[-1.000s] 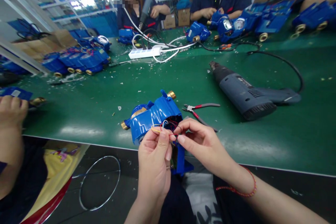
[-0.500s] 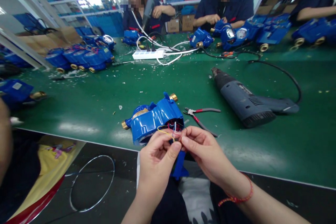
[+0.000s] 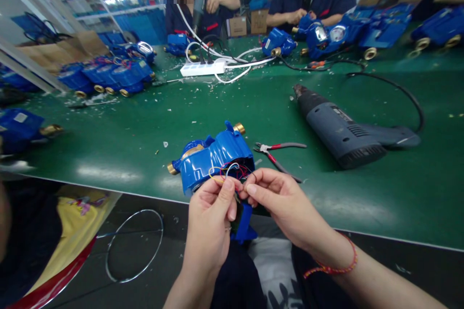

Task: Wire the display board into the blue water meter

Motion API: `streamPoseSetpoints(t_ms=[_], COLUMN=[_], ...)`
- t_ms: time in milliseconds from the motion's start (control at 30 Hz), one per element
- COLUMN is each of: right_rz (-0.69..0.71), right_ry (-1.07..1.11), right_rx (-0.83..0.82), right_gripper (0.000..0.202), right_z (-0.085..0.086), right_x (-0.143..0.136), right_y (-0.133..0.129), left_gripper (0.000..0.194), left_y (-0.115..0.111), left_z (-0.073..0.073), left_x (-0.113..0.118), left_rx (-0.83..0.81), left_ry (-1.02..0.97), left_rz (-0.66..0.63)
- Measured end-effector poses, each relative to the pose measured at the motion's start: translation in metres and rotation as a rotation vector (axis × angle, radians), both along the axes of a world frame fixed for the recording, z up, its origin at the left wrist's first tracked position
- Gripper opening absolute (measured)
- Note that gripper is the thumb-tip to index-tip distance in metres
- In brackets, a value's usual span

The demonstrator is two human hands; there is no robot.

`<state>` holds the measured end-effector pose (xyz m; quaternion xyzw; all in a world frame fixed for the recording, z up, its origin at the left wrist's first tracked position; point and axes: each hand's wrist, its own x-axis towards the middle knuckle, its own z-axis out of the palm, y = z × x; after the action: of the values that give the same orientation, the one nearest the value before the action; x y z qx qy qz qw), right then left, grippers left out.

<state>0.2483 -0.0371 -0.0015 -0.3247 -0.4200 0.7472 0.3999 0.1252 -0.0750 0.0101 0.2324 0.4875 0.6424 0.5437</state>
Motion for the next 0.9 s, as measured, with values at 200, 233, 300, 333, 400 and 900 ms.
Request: streamPoseSetpoints(t_ms=[200,233,300,333,400,900], right_rz=[0.007,0.011,0.016,0.015,0.002,0.021], right_ry=[0.037,0.035,0.009,-0.014,-0.076,-0.138], right_rx=[-0.077,-0.075,-0.045,-0.021,0.040,0.116], right_gripper=[0.027,0.028,0.030,0.031,0.035,0.027], right_z=[-0.0003,-0.0001,-0.0004,-0.0009,-0.0028,-0.0063], right_x=[-0.0002,0.0002,0.0005,0.0004,-0.0003,0.0007], right_y=[-0.0004,-0.0004,-0.0001,0.0001,0.0005,0.0005], left_gripper=[0.031,0.031,0.029,0.027,0.021,0.014], left_y=[0.0022,0.0021,0.0020,0.0021,0.0027,-0.0001], left_z=[0.0011,0.0004,-0.0019,-0.0033,-0.0059,-0.0048], left_x=[0.0003,0.0000,-0.0005,-0.0007,-0.0008,-0.0003], left_rx=[-0.052,-0.054,-0.049,-0.041,-0.016,0.054], left_ry=[0.028,0.053,0.127,0.175,0.264,0.301], left_rz=[0.027,0.035,0.056,0.067,0.089,0.002])
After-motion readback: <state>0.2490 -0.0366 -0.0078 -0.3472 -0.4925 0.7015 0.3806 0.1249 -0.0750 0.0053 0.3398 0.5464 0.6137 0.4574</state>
